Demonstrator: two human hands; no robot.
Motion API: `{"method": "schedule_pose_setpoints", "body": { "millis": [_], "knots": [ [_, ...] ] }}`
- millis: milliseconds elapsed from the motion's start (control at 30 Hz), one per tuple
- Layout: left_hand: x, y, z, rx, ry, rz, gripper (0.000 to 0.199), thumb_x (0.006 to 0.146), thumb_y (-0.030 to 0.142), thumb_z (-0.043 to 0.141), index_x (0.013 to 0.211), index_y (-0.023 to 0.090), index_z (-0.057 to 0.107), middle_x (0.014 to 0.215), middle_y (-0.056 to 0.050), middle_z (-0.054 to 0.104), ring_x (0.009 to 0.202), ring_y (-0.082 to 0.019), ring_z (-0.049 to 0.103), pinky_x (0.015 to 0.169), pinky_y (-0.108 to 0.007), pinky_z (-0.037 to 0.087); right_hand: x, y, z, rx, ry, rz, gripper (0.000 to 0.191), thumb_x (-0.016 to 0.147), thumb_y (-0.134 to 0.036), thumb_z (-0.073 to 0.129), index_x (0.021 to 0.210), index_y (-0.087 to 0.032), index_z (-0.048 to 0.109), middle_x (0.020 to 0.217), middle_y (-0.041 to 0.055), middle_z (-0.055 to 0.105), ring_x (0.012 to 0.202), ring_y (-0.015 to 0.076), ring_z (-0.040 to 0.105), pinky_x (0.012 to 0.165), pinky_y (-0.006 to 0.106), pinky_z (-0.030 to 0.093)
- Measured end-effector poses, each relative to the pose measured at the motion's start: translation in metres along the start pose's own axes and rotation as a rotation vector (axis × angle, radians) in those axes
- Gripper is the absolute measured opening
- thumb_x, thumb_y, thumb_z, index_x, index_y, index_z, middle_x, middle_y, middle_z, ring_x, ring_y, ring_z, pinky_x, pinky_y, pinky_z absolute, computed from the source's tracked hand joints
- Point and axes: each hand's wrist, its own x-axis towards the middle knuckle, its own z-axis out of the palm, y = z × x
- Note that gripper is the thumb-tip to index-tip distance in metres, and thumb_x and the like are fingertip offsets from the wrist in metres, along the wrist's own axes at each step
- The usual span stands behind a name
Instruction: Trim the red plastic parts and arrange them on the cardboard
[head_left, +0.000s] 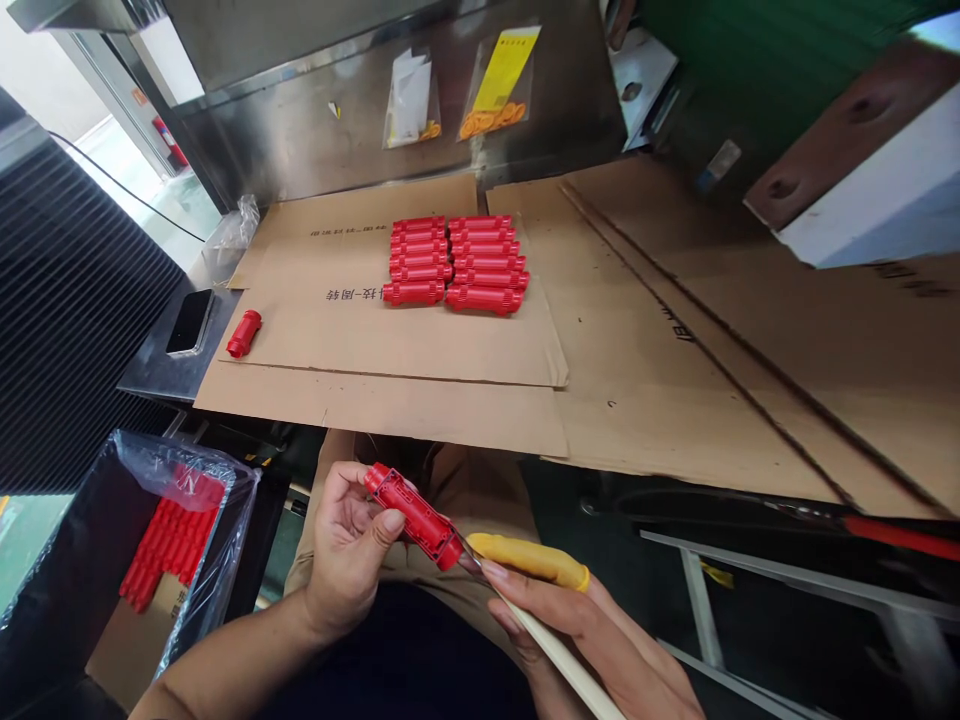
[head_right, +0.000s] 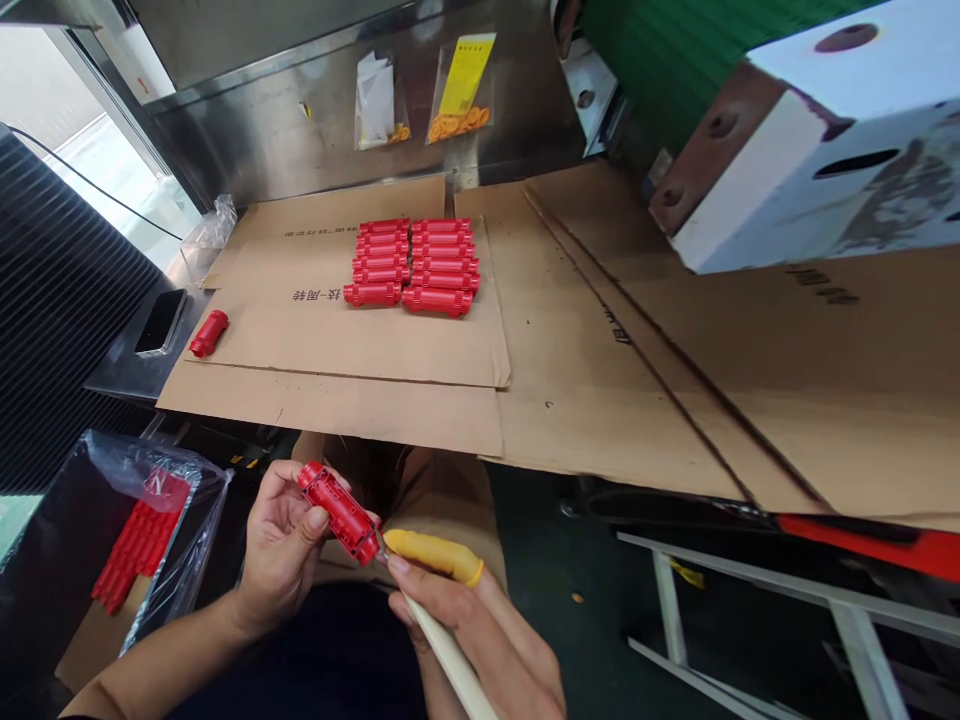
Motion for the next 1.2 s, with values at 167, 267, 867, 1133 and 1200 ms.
{"method": "schedule_pose_setpoints", "body": {
  "millis": [167,267,867,1133,1200],
  "knots": [
    [-0.002,0.001,0.001,0.061,0.028,0.009,0.028,0.091,0.024,0.080,0.109,0.023,0.059,0.103,-0.002,0.073,0.084,-0.012,0.072,0.074,-0.024,0.061,0.001,0.006,-0.002,0.026,-0.032,0.046,0.028,0.096,-0.008,0.063,0.119,-0.023,0.068,0.107,0.0081,0.080,0.092,0.0214,0.080,0.085,0.029,0.068],
    [0.001,0.005,0.003,0.111,0.081,0.000,0.031,0.088,0.027,0.083,0.105,0.022,0.059,0.094,0.000,0.071,0.079,-0.009,0.068,0.070,-0.021,0.059,0.004,0.013,-0.001,0.130,-0.080,0.004,0.031,0.097,-0.007,0.061,0.122,-0.023,0.068,0.117,0.0079,0.079,0.101,0.0200,0.079,0.090,0.026,0.066],
    [-0.003,0.010,0.007,0.293,-0.008,0.112,0.024,0.091,0.025,0.078,0.112,0.025,0.065,0.095,-0.001,0.070,0.082,-0.011,0.068,0.075,-0.021,0.057,0.036,0.014,0.008,1.077,-0.091,0.648,0.015,0.097,-0.036,0.073,0.093,-0.021,0.071,0.067,0.0006,0.074,0.050,0.0101,0.067,0.053,0.019,0.058],
    [0.000,0.007,0.003,0.146,-0.055,-0.038,0.029,0.089,0.032,0.080,0.108,0.025,0.059,0.098,0.000,0.068,0.077,-0.012,0.070,0.074,-0.026,0.059,0.028,0.013,-0.016,0.645,-0.209,0.187,0.013,0.101,-0.038,0.067,0.102,-0.029,0.076,0.091,0.0050,0.081,0.075,0.0186,0.079,0.065,0.025,0.065],
    [0.001,0.008,0.004,0.180,-0.049,-0.051,0.030,0.086,0.032,0.084,0.102,0.023,0.060,0.095,0.000,0.068,0.079,-0.012,0.069,0.075,-0.025,0.058,0.029,0.012,-0.009,0.299,-0.023,0.089,0.018,0.097,-0.017,0.069,0.110,-0.027,0.078,0.102,0.0067,0.081,0.092,0.0206,0.079,0.081,0.029,0.067]
  ]
}}
